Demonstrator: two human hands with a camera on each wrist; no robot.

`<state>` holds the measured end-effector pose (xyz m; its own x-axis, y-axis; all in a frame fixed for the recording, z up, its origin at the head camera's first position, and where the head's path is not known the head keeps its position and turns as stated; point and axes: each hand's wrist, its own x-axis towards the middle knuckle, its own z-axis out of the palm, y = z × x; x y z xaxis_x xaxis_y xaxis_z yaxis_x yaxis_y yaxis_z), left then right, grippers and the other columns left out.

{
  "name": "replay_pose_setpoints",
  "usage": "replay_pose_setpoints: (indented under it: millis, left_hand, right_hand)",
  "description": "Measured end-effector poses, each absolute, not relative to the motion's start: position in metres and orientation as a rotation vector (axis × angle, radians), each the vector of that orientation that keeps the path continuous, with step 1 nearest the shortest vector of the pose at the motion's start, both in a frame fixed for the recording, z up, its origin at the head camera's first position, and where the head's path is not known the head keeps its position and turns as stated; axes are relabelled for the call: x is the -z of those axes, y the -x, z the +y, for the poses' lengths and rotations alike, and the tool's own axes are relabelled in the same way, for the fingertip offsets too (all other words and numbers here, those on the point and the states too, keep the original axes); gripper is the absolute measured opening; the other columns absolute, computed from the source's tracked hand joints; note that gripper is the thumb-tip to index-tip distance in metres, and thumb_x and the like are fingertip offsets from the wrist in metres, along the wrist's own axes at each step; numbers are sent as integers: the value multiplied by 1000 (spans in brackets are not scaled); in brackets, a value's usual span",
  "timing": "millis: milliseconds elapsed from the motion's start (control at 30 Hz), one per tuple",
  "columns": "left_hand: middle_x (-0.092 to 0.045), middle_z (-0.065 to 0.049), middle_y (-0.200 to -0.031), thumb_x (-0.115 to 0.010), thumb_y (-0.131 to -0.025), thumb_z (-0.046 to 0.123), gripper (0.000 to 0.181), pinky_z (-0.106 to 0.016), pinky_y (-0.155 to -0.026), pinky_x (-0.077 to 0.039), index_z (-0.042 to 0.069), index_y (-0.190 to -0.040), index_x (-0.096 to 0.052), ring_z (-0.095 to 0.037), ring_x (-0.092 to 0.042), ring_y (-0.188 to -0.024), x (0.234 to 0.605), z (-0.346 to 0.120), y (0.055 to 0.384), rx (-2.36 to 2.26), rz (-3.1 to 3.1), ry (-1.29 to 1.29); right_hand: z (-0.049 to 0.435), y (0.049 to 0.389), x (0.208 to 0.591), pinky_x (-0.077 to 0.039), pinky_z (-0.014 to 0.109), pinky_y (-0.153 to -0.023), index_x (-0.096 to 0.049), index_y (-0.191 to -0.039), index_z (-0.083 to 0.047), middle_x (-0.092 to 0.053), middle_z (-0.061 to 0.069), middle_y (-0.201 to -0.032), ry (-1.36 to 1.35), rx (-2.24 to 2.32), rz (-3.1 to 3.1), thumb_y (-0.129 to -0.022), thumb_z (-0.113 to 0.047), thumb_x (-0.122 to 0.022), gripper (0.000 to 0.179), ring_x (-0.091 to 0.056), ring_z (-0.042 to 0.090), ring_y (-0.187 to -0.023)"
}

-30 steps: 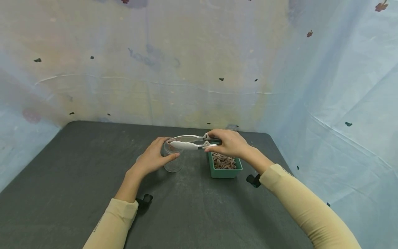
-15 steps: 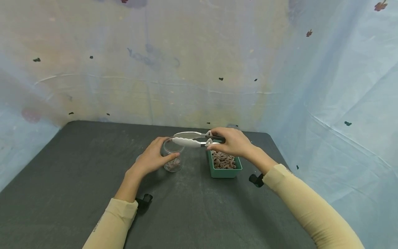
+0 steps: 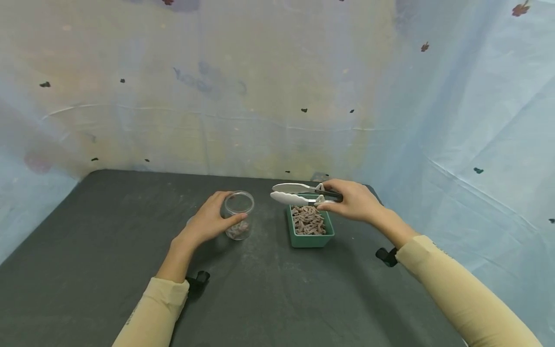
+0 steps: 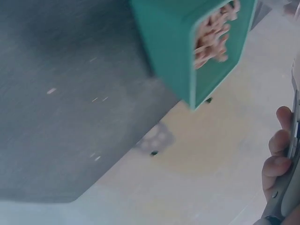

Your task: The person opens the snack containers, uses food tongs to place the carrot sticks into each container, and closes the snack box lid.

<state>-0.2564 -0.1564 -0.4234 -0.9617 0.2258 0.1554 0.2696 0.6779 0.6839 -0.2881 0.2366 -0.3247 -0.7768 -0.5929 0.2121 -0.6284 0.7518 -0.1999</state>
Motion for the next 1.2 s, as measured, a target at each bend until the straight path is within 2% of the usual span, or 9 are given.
replay_pose_setpoints:
  millis: [367, 633, 900, 1033, 1200]
  left_hand:
    - [-34, -22, -162, -67, -94, 65, 91, -69, -112, -36, 7, -158, -38, -45, -34, -148, 424, -161, 257, 1149, -2845, 403]
    - [-35, -21, -161, -67, -94, 65, 91, -69, -112, -37, 7, -158, -38, -45, -35, -148, 424, -161, 257, 1155, -2835, 411]
    - [-35, -21, -161, -67, -94, 65, 91, -69, -111, -37, 7, -158, -38, -44, -35, -148, 427, -161, 255, 1159, -2828, 408]
    - [-35, -22, -161, -67, -94, 65, 92, -69, -111, -38, 7, -159, -38, -45, -35, -147, 427, -159, 254, 1153, -2828, 406]
    - [-36, -22, -160, -67, -94, 65, 92, -68, -111, -38, 6, -159, -37, -45, -37, -146, 428, -157, 253, 1139, -2836, 418]
  right_hand:
    - [284, 284, 326, -57, 57, -88, -61, -142, -3, -68, 18, -134, -923, -227, -2892, -91, -49, -80, 72, -73, 30, -99]
    - [304, 284, 317, -59, 48, -73, -61, -142, -1, -67, 19, -134, -936, -56, -2959, -89, -53, -80, 77, -71, 16, -82]
    - [309, 292, 309, -52, 36, -60, -63, -141, -4, -71, 15, -126, -970, 17, -3020, -86, -52, -82, 75, -59, 7, -69]
    - [306, 295, 308, -52, 37, -61, -65, -139, -3, -72, 15, -125, -979, 66, -3038, -85, -49, -84, 73, -61, 10, -72]
    - [301, 297, 307, -58, 46, -71, -65, -139, -4, -70, 15, -131, -992, 136, -3057, -85, -52, -84, 75, -71, 23, -91]
